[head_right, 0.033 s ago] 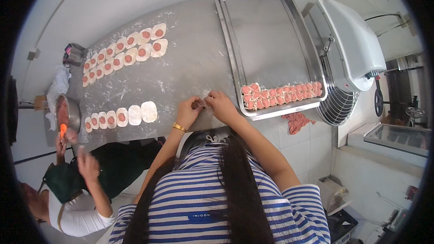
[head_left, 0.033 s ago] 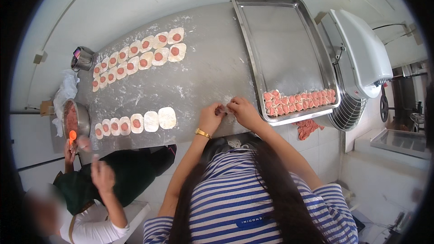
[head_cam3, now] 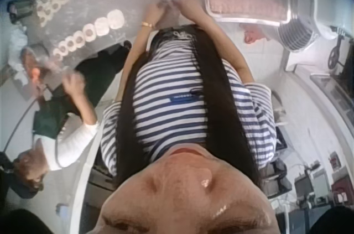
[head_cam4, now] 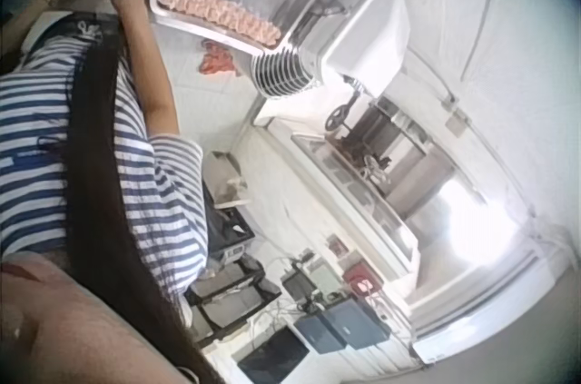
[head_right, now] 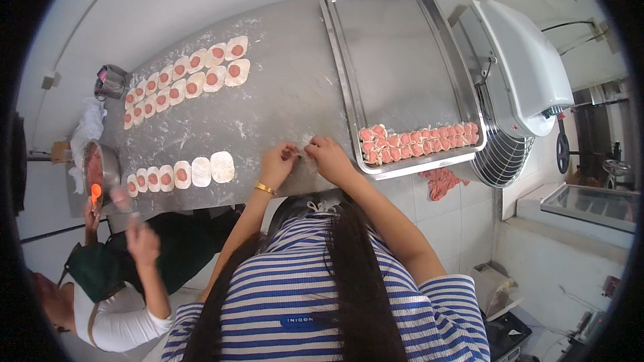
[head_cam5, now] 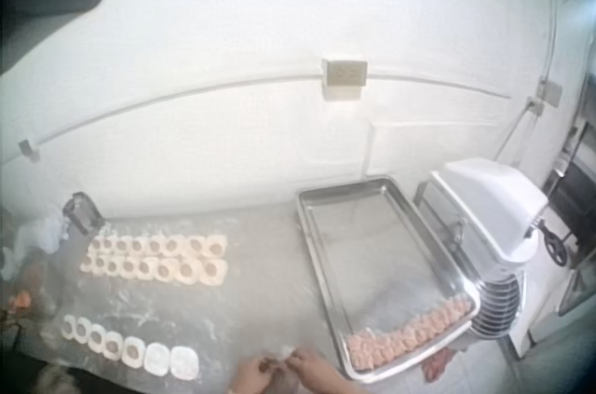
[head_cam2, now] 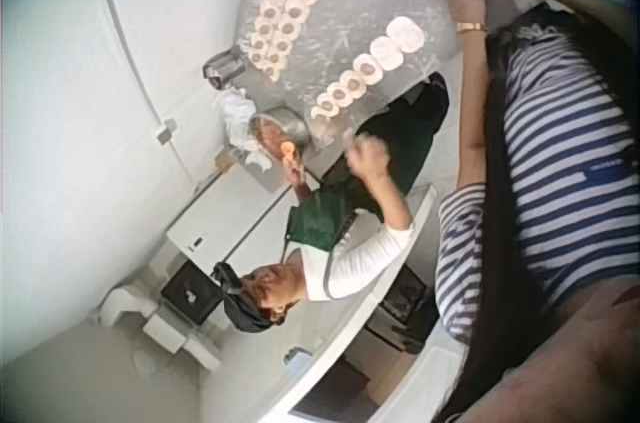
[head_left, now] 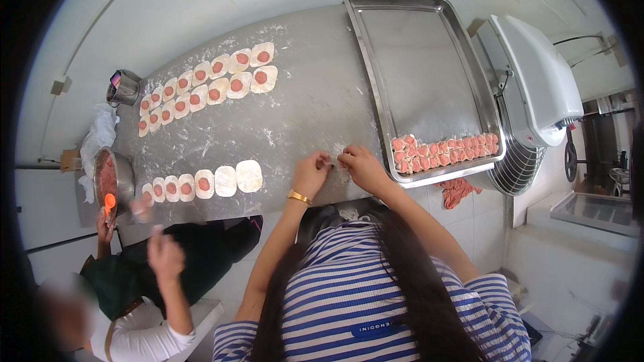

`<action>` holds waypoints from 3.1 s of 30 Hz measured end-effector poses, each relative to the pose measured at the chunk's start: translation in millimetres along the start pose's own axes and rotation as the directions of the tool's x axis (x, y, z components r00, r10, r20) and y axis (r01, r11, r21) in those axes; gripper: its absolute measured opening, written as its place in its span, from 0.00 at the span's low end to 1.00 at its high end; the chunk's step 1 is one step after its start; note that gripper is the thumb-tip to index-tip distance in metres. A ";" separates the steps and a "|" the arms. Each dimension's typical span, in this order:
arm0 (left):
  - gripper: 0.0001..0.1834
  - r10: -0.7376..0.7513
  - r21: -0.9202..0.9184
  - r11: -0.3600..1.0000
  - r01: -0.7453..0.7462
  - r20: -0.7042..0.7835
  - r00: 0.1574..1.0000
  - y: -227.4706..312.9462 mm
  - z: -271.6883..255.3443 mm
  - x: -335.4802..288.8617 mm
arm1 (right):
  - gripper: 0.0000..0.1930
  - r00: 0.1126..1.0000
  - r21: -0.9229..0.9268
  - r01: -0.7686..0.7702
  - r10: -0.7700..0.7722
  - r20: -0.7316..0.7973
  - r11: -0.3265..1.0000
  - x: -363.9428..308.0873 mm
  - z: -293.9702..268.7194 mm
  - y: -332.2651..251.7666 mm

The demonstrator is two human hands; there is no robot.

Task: The person places small portions of pink filling onto round dough discs, folds each disc in half to enclose the filling, and crimps the edges to seal. The finished dumplings are placed in neat rows on a metal tray. A second person is visible in the background performing a similar task.

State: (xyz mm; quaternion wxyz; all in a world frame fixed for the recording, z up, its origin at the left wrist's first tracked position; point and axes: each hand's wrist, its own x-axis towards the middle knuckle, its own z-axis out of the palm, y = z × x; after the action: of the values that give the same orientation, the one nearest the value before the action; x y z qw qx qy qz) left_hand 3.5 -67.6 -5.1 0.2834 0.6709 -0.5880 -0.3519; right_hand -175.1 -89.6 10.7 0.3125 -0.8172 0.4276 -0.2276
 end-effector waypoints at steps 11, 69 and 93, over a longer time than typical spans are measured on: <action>0.19 -0.073 0.276 0.921 0.275 -0.570 0.819 -100.8 -110.9 165.3 | 0.15 0.868 0.419 -0.277 0.412 -0.278 0.865 -5.9 -131.0 44.0; 0.15 -0.149 -0.987 0.142 0.079 0.058 0.987 7.8 -50.4 81.6 | 0.13 0.908 0.826 -0.233 0.420 -0.004 0.512 55.6 -83.1 25.4; 0.13 -0.354 -0.677 0.669 0.307 0.073 0.932 -7.6 10.6 11.7 | 0.12 0.909 0.399 -0.371 0.415 -0.027 0.838 37.4 13.3 30.4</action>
State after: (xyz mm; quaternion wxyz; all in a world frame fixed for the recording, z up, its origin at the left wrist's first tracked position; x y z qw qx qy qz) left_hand 0.2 -77.8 -19.0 0.4583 0.6271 -0.2779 -0.5652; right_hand -163.7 -130.2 -16.1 0.4824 -0.6201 0.5499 -0.2835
